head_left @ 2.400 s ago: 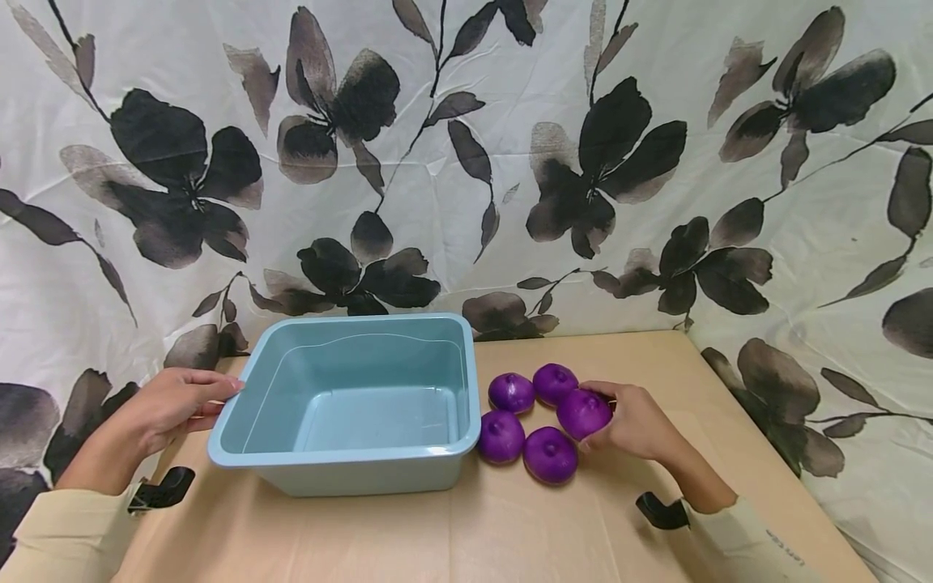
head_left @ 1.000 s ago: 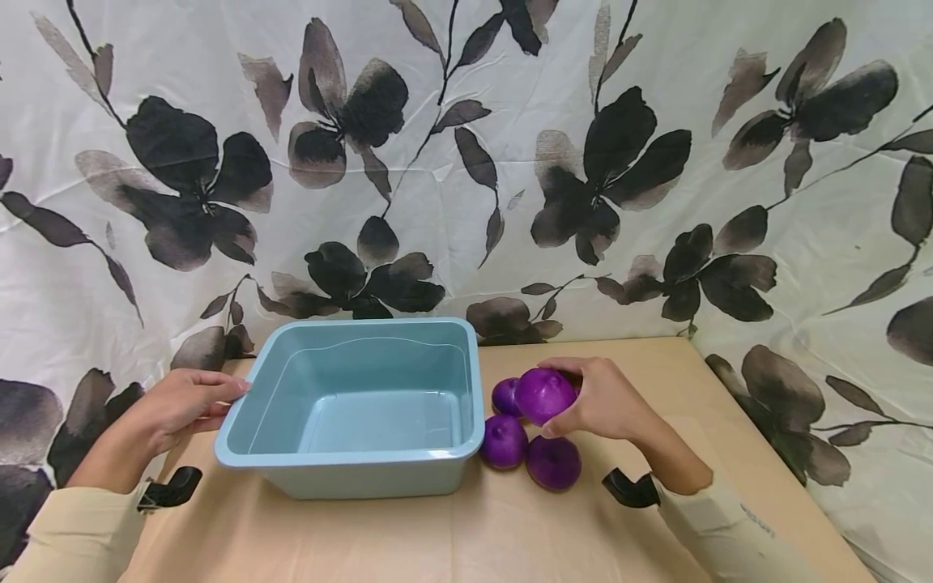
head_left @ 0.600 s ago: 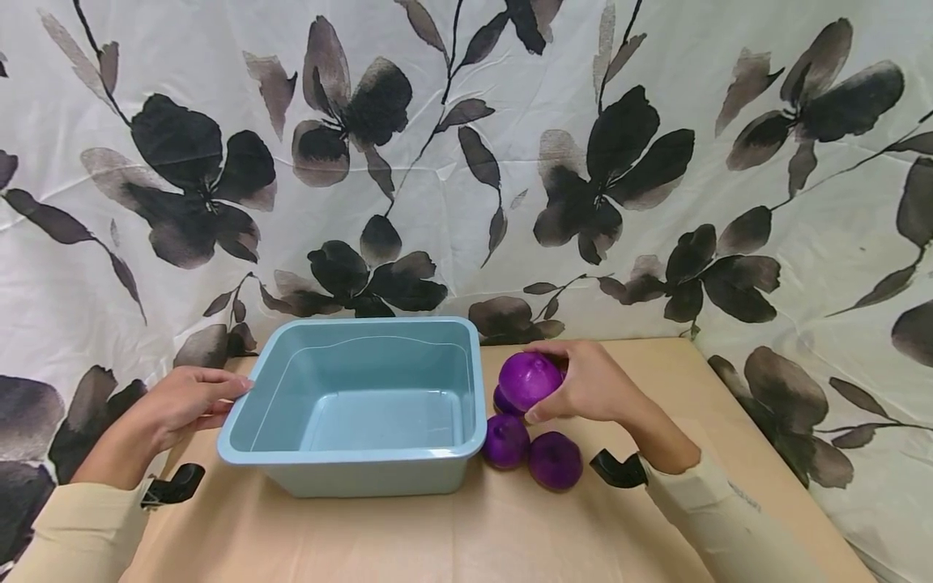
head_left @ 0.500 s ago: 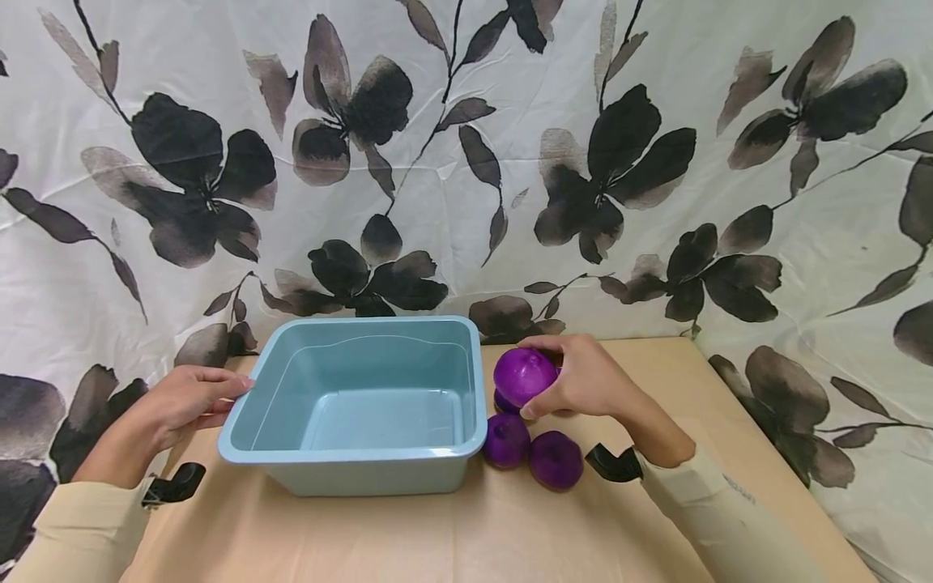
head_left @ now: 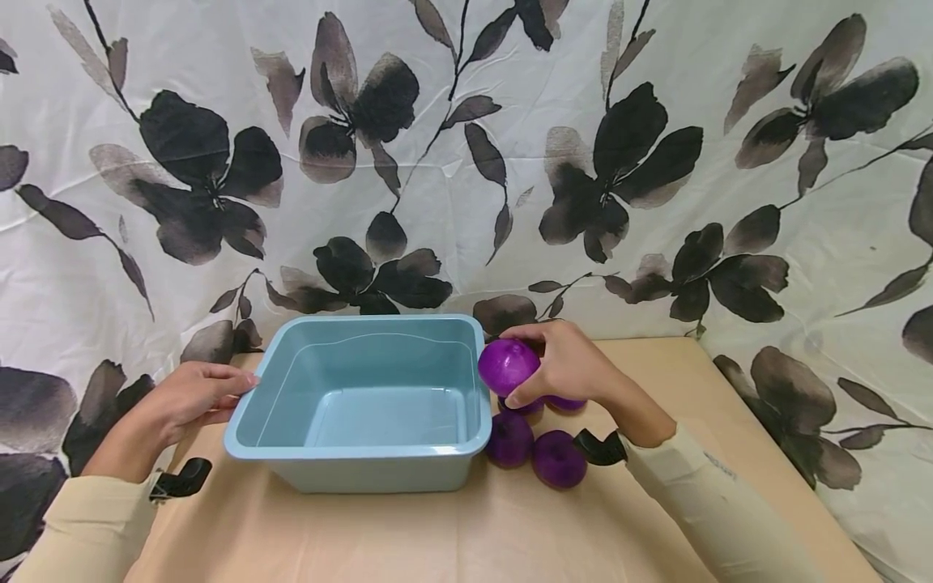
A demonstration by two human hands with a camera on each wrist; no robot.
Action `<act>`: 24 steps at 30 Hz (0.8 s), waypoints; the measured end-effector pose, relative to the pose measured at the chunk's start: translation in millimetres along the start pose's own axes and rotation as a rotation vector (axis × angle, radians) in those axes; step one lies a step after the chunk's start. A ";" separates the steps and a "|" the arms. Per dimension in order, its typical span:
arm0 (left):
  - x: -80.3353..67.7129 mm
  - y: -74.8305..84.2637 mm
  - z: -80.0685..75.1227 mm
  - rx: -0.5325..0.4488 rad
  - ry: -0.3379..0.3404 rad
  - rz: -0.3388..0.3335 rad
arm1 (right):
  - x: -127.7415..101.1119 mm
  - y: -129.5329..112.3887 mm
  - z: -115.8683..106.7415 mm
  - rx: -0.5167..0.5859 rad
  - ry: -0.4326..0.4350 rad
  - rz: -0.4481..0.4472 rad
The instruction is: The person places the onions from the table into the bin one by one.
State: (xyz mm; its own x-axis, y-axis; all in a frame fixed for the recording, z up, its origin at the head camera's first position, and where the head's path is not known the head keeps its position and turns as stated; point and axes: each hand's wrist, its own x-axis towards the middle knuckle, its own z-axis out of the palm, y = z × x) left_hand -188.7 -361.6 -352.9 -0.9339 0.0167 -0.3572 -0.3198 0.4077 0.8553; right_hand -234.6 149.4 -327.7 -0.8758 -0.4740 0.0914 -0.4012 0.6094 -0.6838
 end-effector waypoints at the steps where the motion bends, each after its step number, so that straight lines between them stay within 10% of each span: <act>1: -0.2 0.2 0.0 0.001 0.000 0.002 | 1.5 -0.8 0.6 -0.003 -0.003 -0.008; 24: -3.2 1.4 2.8 0.002 0.028 0.008 | 32.8 -31.1 19.9 -0.028 -0.057 -0.037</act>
State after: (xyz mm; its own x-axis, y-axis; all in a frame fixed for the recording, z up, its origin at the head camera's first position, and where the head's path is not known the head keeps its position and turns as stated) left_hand -185.7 -358.6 -351.6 -0.9406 -0.0050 -0.3394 -0.3115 0.4099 0.8573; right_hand -245.5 102.3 -317.8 -0.8438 -0.5314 0.0746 -0.4412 0.6080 -0.6601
